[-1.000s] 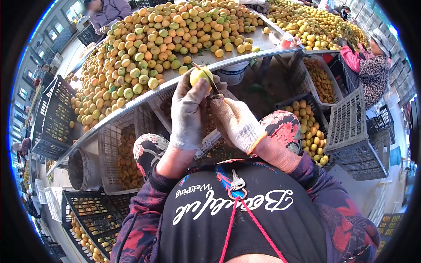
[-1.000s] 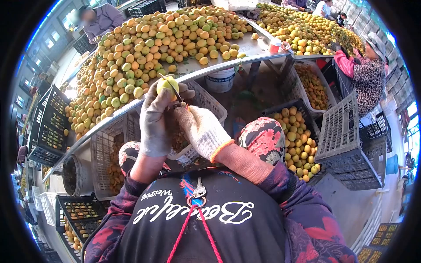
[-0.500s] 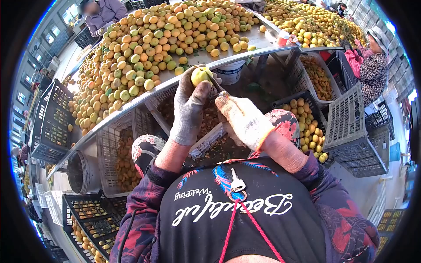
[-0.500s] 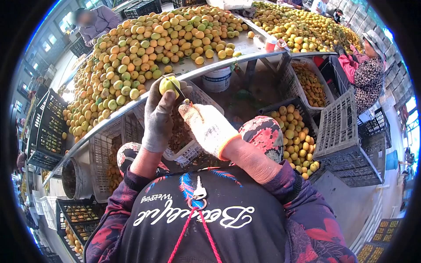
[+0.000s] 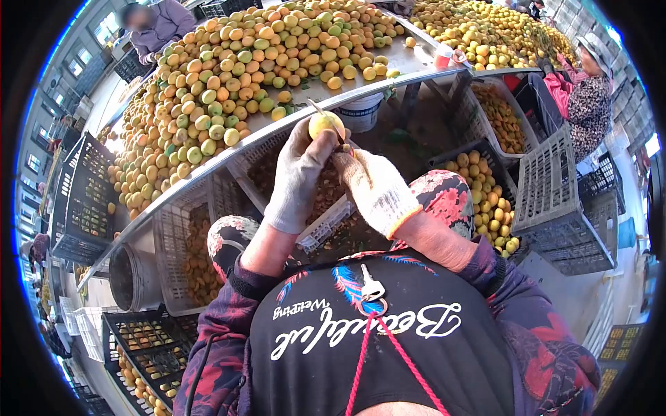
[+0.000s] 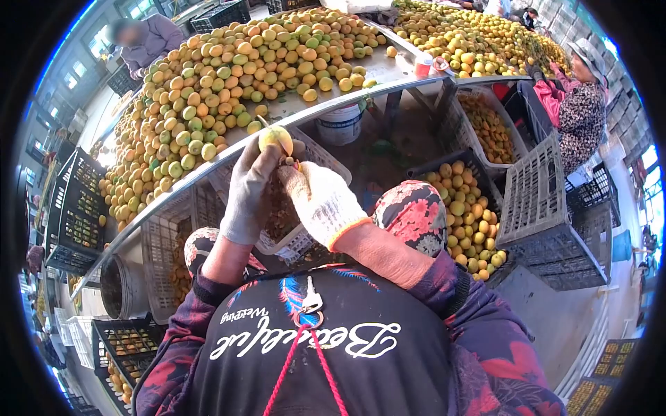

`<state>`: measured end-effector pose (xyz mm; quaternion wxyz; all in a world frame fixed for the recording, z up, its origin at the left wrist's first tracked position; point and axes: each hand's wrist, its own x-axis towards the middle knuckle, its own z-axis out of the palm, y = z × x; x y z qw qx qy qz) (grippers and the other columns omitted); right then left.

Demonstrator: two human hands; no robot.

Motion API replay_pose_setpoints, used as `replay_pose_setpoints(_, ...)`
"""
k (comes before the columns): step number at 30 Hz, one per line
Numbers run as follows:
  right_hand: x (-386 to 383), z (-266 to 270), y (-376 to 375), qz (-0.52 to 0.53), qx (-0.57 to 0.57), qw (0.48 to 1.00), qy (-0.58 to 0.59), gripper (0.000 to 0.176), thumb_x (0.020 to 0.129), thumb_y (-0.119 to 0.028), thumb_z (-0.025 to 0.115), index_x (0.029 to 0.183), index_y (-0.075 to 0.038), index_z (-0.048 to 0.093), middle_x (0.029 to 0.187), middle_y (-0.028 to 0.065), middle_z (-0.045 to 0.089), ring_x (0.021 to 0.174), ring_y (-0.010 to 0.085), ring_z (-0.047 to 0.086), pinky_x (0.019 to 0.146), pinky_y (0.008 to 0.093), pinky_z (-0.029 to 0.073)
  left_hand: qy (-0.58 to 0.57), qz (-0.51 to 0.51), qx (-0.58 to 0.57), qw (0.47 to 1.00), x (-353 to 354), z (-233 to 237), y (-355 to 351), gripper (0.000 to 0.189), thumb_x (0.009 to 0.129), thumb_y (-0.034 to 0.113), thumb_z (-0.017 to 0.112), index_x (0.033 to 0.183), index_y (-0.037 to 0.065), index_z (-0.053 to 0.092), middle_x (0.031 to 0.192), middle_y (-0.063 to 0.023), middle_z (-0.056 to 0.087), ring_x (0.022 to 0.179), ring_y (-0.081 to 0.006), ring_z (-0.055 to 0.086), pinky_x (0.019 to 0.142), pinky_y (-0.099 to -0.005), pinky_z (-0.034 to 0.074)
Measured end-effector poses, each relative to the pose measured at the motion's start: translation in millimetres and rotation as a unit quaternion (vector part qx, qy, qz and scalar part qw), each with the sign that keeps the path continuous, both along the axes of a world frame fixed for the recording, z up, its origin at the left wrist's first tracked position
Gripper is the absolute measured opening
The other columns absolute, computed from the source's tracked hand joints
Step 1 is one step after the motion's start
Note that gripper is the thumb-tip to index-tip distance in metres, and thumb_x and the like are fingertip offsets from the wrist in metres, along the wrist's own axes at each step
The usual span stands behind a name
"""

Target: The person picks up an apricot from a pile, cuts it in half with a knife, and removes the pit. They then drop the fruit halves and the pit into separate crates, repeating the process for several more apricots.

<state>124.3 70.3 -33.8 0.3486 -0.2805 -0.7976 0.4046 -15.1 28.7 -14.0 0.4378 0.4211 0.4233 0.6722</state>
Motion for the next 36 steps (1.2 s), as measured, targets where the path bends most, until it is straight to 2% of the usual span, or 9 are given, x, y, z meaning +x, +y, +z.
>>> replay_pose_setpoints(6, -7, 4, 0, -0.103, 0.045, 0.993, -0.026, 0.028, 0.102, -0.026, 0.051, 0.101, 0.0, 0.062, 0.079, 0.0193, 0.065, 0.074, 0.0342, 0.065, 0.066, 0.0381, 0.049, -0.132, 0.046, -0.085, 0.987, 10, -6, 10, 0.051, 0.098, 0.051, 0.056, 0.108, 0.002, 0.068, 0.093, -0.0009, 0.064, 0.086, -0.0084, 0.054, 0.082, -0.0245, 0.044)
replay_pose_setpoints(10, 3, 8, 1, -0.063, -0.01, 0.998, -0.029, 0.029, 0.102, -0.026, 0.051, 0.103, 0.001, 0.063, 0.084, 0.0203, 0.067, 0.081, 0.0369, 0.067, 0.07, 0.0397, 0.051, 0.126, 0.06, -0.014, 0.99, -1, 2, -2, 0.056, 0.098, 0.054, 0.055, 0.118, 0.003, 0.064, 0.103, -0.0015, 0.064, 0.097, -0.0091, 0.054, 0.09, -0.0245, 0.041)
replay_pose_setpoints(18, -3, 5, -3, -0.092, 0.0, 0.992, -0.083, 0.03, 0.101, -0.028, 0.053, 0.106, 0.0, 0.062, 0.086, 0.0205, 0.068, 0.084, 0.0366, 0.067, 0.071, 0.0402, 0.051, -0.047, 0.042, -0.114, 0.991, 2, -20, 14, 0.062, 0.097, 0.062, 0.048, 0.114, 0.003, 0.06, 0.098, -0.0058, 0.065, 0.086, -0.0136, 0.062, 0.08, -0.0284, 0.05)
replay_pose_setpoints(22, 3, 5, 0, -0.063, -0.046, 0.995, -0.063, 0.028, 0.101, -0.026, 0.053, 0.104, 0.0, 0.063, 0.086, 0.0205, 0.068, 0.085, 0.0359, 0.068, 0.073, 0.0396, 0.051, 0.011, -0.029, -0.078, 0.996, -11, -19, 9, 0.068, 0.095, 0.063, 0.052, 0.12, 0.001, 0.062, 0.107, -0.004, 0.063, 0.099, -0.0125, 0.055, 0.09, -0.0292, 0.043)
replay_pose_setpoints(24, 5, -2, -3, -0.055, -0.001, 0.998, -0.035, 0.029, 0.101, -0.026, 0.053, 0.108, 0.001, 0.063, 0.088, 0.0208, 0.068, 0.086, 0.0364, 0.068, 0.073, 0.0397, 0.051, 0.118, 0.05, -0.021, 0.992, -8, -20, 5, 0.067, 0.096, 0.062, 0.052, 0.118, 0.0, 0.062, 0.104, -0.0037, 0.063, 0.097, -0.0113, 0.054, 0.088, -0.0281, 0.044)
replay_pose_setpoints(26, 2, -2, -3, -0.057, 0.005, 0.996, -0.072, 0.031, 0.1, -0.025, 0.054, 0.115, 0.001, 0.062, 0.091, 0.0225, 0.069, 0.089, 0.0382, 0.067, 0.075, 0.0408, 0.052, 0.081, 0.053, -0.036, 0.995, 2, -19, 5, 0.062, 0.097, 0.059, 0.051, 0.113, 0.0, 0.061, 0.096, -0.0071, 0.065, 0.089, -0.0142, 0.06, 0.083, -0.0292, 0.048)
replay_pose_setpoints(28, -5, -10, -3, -0.075, -0.014, 0.996, -0.039, 0.033, 0.099, -0.037, 0.052, 0.107, -0.006, 0.06, 0.092, 0.0233, 0.068, 0.09, 0.0426, 0.065, 0.075, 0.0486, 0.052, -0.221, -0.033, -0.065, 0.973, 9, -16, 9, 0.059, 0.097, 0.058, 0.05, 0.107, 0.001, 0.059, 0.092, -0.0138, 0.067, 0.081, -0.0228, 0.065, 0.078, -0.0353, 0.054)
replay_pose_setpoints(29, -5, -11, -2, -0.075, -0.014, 0.996, -0.039, 0.033, 0.099, -0.037, 0.052, 0.107, -0.006, 0.06, 0.092, 0.0233, 0.068, 0.09, 0.0426, 0.065, 0.075, 0.0486, 0.052, -0.271, -0.016, -0.063, 0.96, 11, -21, 16, 0.058, 0.098, 0.058, 0.048, 0.102, 0.001, 0.058, 0.09, -0.0166, 0.067, 0.078, -0.026, 0.066, 0.075, -0.0381, 0.056)
replay_pose_setpoints(36, -3, -13, 5, -0.08, -0.001, 0.991, -0.111, 0.034, 0.098, -0.035, 0.055, 0.108, -0.004, 0.061, 0.088, 0.0231, 0.068, 0.087, 0.0427, 0.065, 0.073, 0.0462, 0.052, -0.221, 0.017, -0.083, 0.972, -6, -36, 24, 0.046, 0.1, 0.048, 0.052, 0.11, 0.004, 0.06, 0.095, -0.0116, 0.067, 0.086, -0.0213, 0.064, 0.082, -0.0345, 0.052)
